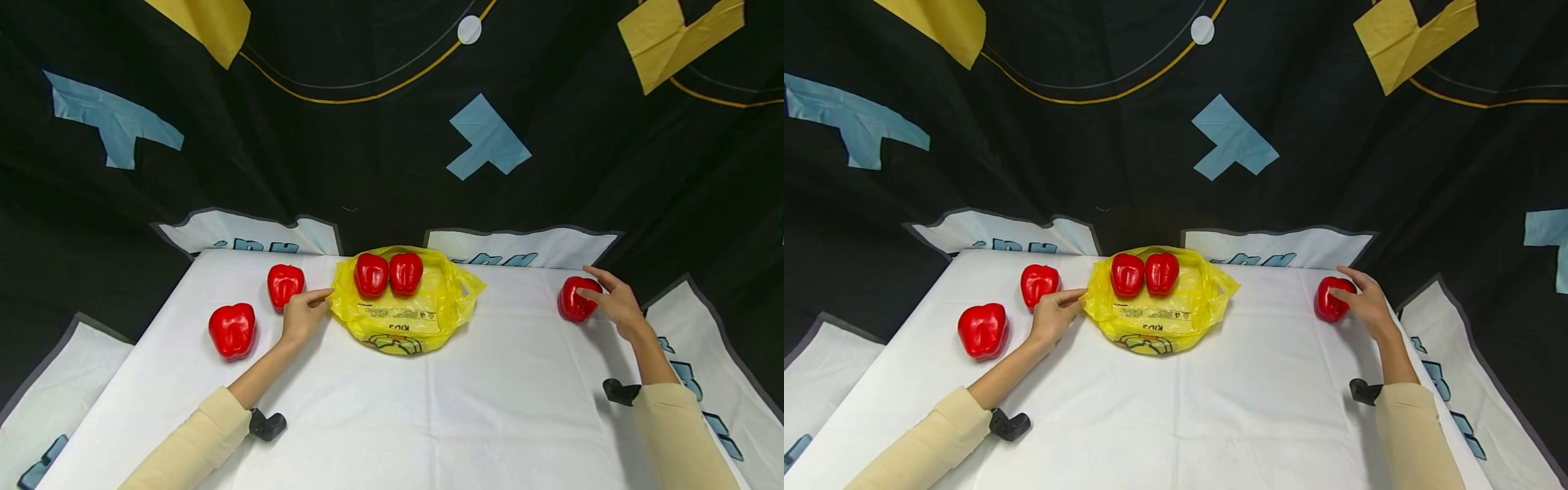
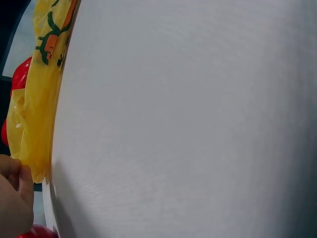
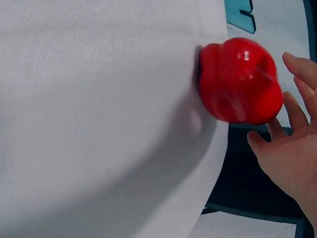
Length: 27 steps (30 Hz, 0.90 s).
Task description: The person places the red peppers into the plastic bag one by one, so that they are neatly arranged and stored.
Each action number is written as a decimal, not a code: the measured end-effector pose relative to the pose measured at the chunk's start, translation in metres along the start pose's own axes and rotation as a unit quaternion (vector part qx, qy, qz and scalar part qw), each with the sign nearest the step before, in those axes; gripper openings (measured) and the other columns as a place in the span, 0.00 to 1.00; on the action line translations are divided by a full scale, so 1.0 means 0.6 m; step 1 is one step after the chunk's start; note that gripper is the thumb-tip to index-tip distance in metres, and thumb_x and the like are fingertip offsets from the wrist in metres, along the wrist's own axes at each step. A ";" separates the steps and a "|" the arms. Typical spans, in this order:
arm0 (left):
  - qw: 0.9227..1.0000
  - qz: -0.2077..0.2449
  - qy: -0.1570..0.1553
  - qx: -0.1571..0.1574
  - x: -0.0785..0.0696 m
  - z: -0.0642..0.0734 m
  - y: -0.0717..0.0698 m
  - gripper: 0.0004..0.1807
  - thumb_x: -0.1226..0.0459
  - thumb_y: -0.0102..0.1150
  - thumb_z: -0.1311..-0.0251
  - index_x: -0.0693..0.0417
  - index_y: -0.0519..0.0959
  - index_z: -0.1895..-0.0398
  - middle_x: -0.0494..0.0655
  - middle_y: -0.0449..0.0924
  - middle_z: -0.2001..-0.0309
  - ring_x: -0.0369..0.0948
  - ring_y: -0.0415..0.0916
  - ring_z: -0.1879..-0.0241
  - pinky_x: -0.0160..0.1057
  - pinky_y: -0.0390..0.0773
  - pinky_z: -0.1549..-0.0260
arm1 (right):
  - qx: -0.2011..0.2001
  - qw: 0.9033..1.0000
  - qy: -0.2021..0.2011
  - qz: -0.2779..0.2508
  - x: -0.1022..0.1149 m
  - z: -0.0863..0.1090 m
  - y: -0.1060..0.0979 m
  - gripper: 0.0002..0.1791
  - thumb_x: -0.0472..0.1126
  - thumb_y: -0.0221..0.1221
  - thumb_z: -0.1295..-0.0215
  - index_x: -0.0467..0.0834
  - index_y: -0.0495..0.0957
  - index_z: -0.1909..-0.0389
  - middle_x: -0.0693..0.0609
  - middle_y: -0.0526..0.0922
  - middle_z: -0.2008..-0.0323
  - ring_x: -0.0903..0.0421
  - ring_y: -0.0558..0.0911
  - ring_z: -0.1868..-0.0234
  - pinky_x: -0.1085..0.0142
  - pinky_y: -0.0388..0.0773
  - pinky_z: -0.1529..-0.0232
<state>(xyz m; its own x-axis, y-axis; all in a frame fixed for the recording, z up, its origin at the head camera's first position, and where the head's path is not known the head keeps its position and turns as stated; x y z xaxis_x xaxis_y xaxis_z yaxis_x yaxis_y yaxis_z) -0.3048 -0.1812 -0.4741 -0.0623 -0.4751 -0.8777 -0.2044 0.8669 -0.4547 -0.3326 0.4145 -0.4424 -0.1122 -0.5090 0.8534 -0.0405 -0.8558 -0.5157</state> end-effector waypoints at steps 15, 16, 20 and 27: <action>1.000 0.005 -0.002 0.002 0.001 -0.001 0.001 0.13 0.74 0.62 0.37 0.66 0.84 0.49 0.60 0.85 0.53 0.51 0.83 0.53 0.40 0.81 0.53 | 0.051 0.998 0.031 -0.030 -0.040 -0.008 0.002 0.42 0.43 0.58 0.27 0.41 0.45 0.21 0.30 0.41 0.24 0.27 0.46 0.28 0.36 0.60 0.35; 1.000 0.004 -0.002 0.002 0.000 -0.001 0.001 0.13 0.74 0.62 0.37 0.66 0.84 0.49 0.60 0.85 0.53 0.51 0.83 0.53 0.40 0.81 0.53 | 0.055 0.997 0.033 -0.036 -0.041 -0.008 0.003 0.43 0.43 0.58 0.27 0.41 0.45 0.21 0.30 0.40 0.24 0.28 0.45 0.28 0.36 0.59 0.34; 1.000 0.002 -0.005 0.001 0.001 -0.001 0.000 0.13 0.73 0.62 0.37 0.65 0.84 0.49 0.60 0.85 0.53 0.52 0.83 0.53 0.42 0.81 0.53 | 0.065 0.996 0.038 -0.043 -0.044 -0.005 0.006 0.43 0.45 0.58 0.27 0.43 0.44 0.20 0.31 0.40 0.24 0.28 0.45 0.28 0.40 0.65 0.35; 1.000 0.002 -0.008 0.004 0.002 -0.002 0.001 0.13 0.73 0.62 0.37 0.65 0.84 0.50 0.59 0.85 0.53 0.51 0.83 0.53 0.39 0.82 0.54 | 0.061 0.997 0.036 -0.036 -0.040 -0.004 0.009 0.43 0.48 0.59 0.28 0.44 0.46 0.20 0.31 0.41 0.24 0.28 0.48 0.28 0.57 0.77 0.44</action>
<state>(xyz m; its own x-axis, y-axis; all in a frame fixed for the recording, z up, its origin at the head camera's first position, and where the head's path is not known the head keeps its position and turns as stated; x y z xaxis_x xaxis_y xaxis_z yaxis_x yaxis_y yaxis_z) -0.3060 -0.1813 -0.4750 -0.0483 -0.4695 -0.8816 -0.1972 0.8698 -0.4523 -0.3327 0.4224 -0.4660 -0.1835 -0.4424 0.8778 0.0698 -0.8966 -0.4373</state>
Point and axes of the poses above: each hand's wrist, its own z-axis away from the middle knuckle, its own y-axis out of the palm, x = y × z, the point moved 7 cm from there along -z, towards the middle knuckle
